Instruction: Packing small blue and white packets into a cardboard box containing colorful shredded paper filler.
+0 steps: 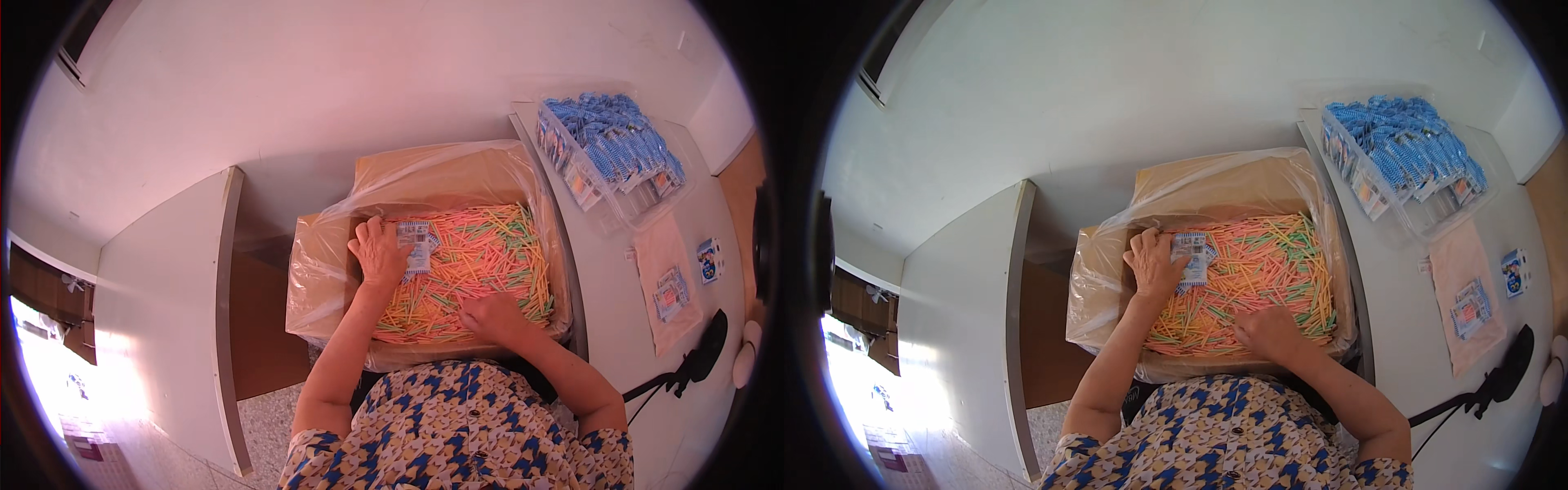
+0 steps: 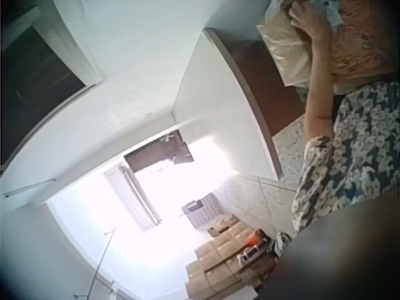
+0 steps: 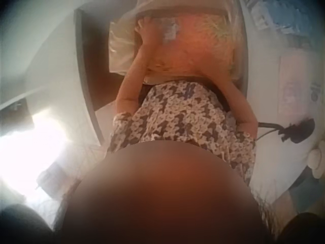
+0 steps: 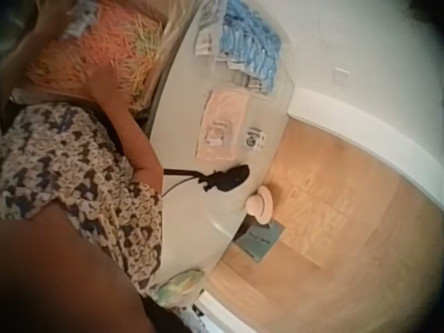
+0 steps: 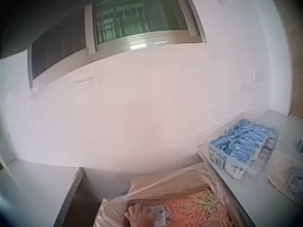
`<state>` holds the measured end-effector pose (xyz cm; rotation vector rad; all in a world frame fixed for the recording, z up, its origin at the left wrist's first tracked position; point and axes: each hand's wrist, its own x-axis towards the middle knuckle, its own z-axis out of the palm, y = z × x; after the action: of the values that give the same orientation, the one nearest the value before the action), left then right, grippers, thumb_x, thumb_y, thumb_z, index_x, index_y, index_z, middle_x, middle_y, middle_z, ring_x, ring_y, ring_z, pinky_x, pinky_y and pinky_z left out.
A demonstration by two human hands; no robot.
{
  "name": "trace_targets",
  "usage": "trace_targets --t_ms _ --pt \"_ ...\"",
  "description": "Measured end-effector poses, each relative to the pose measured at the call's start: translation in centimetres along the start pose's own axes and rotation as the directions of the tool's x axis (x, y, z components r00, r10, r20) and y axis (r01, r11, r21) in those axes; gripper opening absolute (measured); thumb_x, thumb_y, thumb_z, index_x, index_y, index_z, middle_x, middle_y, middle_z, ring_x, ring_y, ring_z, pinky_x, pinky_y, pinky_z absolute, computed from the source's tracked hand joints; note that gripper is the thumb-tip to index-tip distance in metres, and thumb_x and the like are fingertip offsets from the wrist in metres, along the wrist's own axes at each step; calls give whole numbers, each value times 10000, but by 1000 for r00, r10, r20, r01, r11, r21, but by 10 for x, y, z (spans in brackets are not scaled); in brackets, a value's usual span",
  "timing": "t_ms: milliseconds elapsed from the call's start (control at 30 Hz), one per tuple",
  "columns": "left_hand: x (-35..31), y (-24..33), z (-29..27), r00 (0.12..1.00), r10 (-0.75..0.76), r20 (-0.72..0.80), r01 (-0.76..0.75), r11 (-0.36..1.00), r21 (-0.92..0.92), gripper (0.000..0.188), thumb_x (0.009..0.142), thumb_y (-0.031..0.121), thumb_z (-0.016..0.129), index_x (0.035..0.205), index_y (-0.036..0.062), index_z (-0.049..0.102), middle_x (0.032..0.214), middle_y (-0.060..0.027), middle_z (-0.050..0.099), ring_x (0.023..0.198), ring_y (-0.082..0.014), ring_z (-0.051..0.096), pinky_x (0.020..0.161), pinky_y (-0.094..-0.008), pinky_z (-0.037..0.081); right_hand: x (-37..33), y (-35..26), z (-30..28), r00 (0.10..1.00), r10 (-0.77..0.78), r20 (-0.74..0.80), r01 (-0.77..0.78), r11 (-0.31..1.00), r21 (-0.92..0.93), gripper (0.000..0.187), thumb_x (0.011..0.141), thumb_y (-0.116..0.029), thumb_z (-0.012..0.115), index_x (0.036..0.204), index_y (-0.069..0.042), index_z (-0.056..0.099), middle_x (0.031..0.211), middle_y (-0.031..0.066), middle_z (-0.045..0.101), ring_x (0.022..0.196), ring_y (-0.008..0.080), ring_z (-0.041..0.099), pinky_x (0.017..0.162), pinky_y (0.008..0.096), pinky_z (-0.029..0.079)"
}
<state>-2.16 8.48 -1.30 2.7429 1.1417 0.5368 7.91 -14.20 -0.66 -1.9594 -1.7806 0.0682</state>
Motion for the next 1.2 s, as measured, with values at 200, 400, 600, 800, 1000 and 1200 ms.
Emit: trace_targets --t_ms 200,400,600,800,1000,1200 --pt "-2 -3 -5 934 233 -269 -279 949 -147 249 727 129 756 953 112 652 991 -49 613 987 -230 549 847 -396 368 13 10 -18 987 159 0 -152 946 286 216 837 -189 641 686 -44 585 526 85 548 456 215 555 446 346 424" --pt "-21 46 -40 909 315 271 146 369 -918 41 862 38 668 873 30 630 799 47 600 800 -10 517 646 -207 424 39 18 -54 921 342 188 -380 674 633 243 861 -221 658 818 18 637 613 75 592 538 100 513 508 293 408" --pt "-29 48 -6 905 153 397 386 97 -917 146 958 130 570 900 13 636 773 74 561 718 -15 464 631 -191 389 25 27 -47 914 370 166 -392 700 597 237 854 -212 656 749 -4 612 618 72 594 546 101 520 513 297 421" --pt "-29 47 -3 893 118 434 393 263 -881 166 963 173 571 928 28 645 778 79 561 702 -5 450 604 -182 379 -12 11 -30 937 221 269 -275 944 181 237 845 -196 603 669 -45 555 660 88 648 580 219 633 516 350 481" --pt "-34 48 3 905 216 367 337 164 -927 152 952 167 588 936 27 645 790 70 571 720 -9 481 623 -186 414 3 26 -46 897 324 300 -431 786 443 255 864 -244 619 738 -23 609 594 49 584 530 134 554 497 325 435" --pt "-31 55 -10 879 341 333 307 131 -943 160 964 171 561 943 37 645 811 61 571 757 -27 501 673 -202 426 18 41 -46 878 393 275 -474 627 618 266 867 -251 660 872 14 654 650 -4 535 616 53 458 533 262 391"
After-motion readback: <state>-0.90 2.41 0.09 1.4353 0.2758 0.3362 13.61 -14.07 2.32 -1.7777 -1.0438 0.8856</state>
